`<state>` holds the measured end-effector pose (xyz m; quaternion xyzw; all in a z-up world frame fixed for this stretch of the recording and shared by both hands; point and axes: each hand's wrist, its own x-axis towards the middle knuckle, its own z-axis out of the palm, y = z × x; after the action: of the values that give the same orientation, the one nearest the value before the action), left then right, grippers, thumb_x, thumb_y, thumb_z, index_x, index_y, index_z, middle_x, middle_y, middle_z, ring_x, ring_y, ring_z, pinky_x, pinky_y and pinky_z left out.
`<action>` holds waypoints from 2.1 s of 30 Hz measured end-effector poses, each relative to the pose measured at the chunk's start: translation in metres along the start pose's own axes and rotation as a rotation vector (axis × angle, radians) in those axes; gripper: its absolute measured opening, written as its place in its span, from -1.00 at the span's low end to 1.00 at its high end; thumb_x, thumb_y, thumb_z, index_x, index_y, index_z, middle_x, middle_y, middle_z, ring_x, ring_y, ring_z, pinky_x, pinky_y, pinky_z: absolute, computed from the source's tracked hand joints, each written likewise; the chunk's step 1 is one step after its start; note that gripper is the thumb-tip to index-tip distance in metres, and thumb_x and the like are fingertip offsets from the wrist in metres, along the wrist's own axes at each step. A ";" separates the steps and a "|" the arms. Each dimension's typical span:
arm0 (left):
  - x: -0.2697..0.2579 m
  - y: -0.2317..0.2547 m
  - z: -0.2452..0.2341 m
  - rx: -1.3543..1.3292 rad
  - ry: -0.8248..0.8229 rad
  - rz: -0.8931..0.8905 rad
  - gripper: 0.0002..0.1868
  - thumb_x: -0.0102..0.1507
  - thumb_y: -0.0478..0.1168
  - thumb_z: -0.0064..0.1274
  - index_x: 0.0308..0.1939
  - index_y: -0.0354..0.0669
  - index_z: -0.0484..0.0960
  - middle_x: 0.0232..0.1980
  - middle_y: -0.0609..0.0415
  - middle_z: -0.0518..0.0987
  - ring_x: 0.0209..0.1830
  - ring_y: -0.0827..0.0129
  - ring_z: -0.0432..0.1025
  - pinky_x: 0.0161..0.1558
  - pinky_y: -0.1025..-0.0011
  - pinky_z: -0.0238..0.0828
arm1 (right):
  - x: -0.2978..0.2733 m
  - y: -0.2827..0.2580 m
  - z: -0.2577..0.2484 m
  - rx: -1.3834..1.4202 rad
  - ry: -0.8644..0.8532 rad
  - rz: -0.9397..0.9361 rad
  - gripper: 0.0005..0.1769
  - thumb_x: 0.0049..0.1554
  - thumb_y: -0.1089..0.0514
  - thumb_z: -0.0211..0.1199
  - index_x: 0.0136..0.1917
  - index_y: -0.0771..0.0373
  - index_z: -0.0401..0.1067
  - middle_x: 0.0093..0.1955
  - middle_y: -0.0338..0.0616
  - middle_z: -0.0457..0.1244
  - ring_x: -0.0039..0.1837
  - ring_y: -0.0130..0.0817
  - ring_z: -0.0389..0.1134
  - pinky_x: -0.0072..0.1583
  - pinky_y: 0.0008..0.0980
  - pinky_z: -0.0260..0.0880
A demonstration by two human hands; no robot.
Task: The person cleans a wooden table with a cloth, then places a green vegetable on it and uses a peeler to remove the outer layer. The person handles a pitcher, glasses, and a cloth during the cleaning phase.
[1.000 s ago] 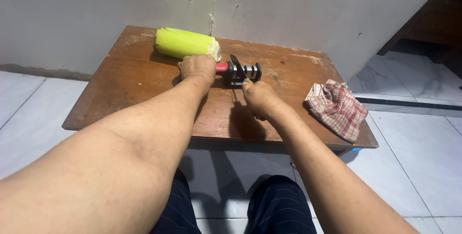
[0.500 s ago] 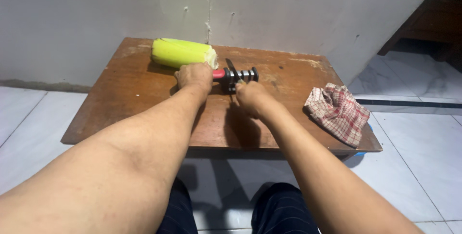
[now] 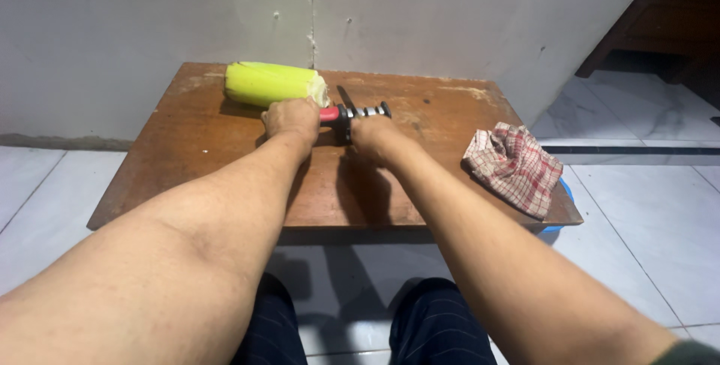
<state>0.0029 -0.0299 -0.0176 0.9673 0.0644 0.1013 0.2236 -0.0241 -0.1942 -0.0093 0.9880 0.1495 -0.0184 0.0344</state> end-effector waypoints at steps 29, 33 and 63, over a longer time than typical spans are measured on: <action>0.005 -0.009 0.008 0.006 0.024 0.076 -0.43 0.41 0.09 -0.34 -0.12 -0.15 0.76 0.01 -0.13 0.66 0.10 -0.05 0.50 0.19 0.03 0.30 | -0.020 -0.016 -0.033 0.251 -0.236 0.220 -0.65 0.33 0.19 -0.12 0.16 0.37 0.44 -0.23 0.09 0.35 -0.22 -0.07 0.47 -0.18 -0.13 0.52; 0.004 -0.008 0.007 -0.011 0.031 0.054 -0.44 0.41 0.10 -0.32 -0.11 -0.16 0.76 0.01 -0.15 0.67 0.10 -0.05 0.50 0.19 0.05 0.31 | 0.000 -0.016 -0.030 0.225 -0.241 0.218 -0.71 0.25 0.24 -0.01 0.17 0.35 0.43 -0.19 0.11 0.37 -0.17 -0.04 0.48 -0.16 -0.12 0.53; 0.007 -0.009 0.015 0.074 0.069 0.089 -0.41 0.46 0.09 -0.37 -0.17 -0.13 0.77 -0.04 -0.06 0.68 0.04 0.00 0.52 0.12 0.05 0.34 | -0.043 -0.009 0.002 0.487 -0.036 0.350 -0.43 0.44 -0.07 -0.22 0.14 0.42 0.46 -0.03 0.21 0.39 -0.10 0.01 0.50 -0.05 -0.16 0.49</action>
<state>0.0122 -0.0269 -0.0342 0.9727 0.0329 0.1419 0.1805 -0.0676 -0.1983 -0.0103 0.9774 -0.0328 -0.0651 -0.1984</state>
